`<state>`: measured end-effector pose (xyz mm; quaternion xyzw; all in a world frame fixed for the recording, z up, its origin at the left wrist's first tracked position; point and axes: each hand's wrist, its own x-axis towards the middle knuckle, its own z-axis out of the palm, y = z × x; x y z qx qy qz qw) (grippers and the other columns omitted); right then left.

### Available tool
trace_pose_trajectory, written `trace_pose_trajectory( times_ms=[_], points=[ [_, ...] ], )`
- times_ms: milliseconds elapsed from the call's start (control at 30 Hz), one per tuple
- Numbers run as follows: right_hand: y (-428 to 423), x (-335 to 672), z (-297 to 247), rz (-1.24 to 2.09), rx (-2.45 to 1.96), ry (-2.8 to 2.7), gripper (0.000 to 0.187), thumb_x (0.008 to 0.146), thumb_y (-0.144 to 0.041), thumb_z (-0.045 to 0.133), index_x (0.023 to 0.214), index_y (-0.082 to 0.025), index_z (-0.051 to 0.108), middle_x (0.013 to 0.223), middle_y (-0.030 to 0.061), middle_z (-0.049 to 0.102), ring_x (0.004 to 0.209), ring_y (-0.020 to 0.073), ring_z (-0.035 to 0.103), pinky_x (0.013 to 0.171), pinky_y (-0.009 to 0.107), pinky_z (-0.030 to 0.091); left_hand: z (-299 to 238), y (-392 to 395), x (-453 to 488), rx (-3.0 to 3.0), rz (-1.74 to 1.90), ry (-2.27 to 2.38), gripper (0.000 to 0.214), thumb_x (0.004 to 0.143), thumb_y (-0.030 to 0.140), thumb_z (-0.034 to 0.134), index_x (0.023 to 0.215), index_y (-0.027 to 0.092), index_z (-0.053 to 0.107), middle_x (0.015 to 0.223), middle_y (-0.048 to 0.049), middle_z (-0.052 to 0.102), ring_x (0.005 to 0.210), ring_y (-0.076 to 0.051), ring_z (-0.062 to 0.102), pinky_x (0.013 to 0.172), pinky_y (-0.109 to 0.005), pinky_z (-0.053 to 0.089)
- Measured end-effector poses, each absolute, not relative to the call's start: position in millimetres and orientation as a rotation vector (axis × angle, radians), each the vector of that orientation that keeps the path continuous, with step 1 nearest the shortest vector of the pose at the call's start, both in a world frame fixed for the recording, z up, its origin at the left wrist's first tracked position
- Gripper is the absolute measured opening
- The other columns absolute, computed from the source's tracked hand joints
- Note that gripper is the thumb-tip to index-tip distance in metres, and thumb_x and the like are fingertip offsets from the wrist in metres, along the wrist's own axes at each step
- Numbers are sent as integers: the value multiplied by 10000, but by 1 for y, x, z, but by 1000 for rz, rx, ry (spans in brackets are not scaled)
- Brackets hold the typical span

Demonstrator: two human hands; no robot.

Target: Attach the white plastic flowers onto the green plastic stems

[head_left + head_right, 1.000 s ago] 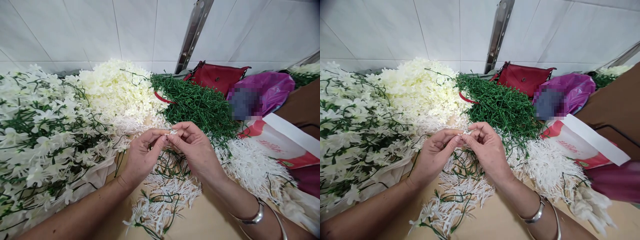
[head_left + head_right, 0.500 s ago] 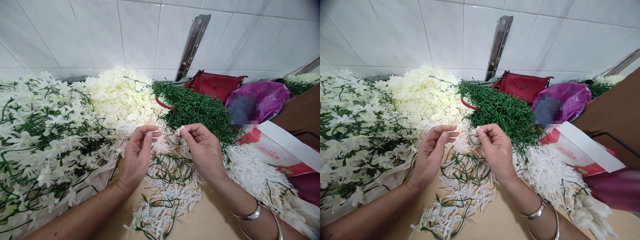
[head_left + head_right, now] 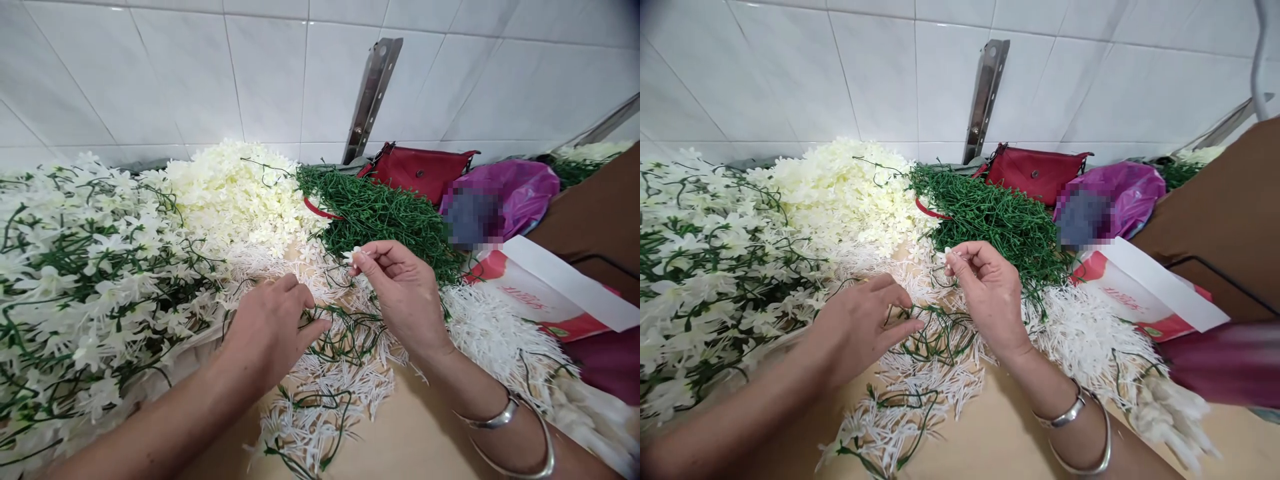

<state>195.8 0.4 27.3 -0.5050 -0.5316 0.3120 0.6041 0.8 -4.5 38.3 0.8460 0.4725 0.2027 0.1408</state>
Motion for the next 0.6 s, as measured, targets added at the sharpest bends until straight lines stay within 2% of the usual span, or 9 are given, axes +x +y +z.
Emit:
trace_pose_trajectory(
  times_ms=[100,167,300,400,467,600],
  points=[
    [3,195,21,862,-1157,-1189,200,816,-391,806,839,-221,705,745,0,710,699,150,669,703,294,525,37,-3,3,2454,461,1354,127,903,269,683,816,196,739,842,-48,721,719,-211,657,679,-316,477],
    [3,194,18,961,-1125,-1167,223,791,-407,831,839,-219,721,748,2,726,709,153,686,726,295,529,37,0,1,2407,513,1308,128,924,215,652,838,202,746,850,-36,737,751,-207,675,706,-318,487],
    [0,193,21,1168,-1036,-1137,251,769,-426,858,844,-223,731,714,-14,709,695,139,669,736,279,519,41,7,-5,2332,974,1107,94,949,218,657,970,198,746,907,-33,761,808,-177,692,768,-303,507],
    [-3,192,28,1314,-972,-1074,289,737,-441,886,836,-219,730,712,-28,664,655,112,611,685,251,490,43,10,-4,2193,1260,959,124,974,207,620,986,174,739,901,-44,743,813,-143,674,771,-267,509],
    [-4,191,32,1385,-914,-1061,295,729,-443,895,813,-213,730,744,-25,652,680,103,589,689,236,477,43,10,-2,2046,1298,918,157,981,206,592,972,170,745,864,-43,724,805,-136,659,754,-256,507],
    [-4,190,34,1476,-807,-1087,272,759,-427,880,788,-202,730,792,-6,663,778,108,588,743,222,465,37,11,2,1641,1109,888,169,951,253,623,1007,167,757,754,-13,710,710,-124,654,716,-256,519]
  ],
)
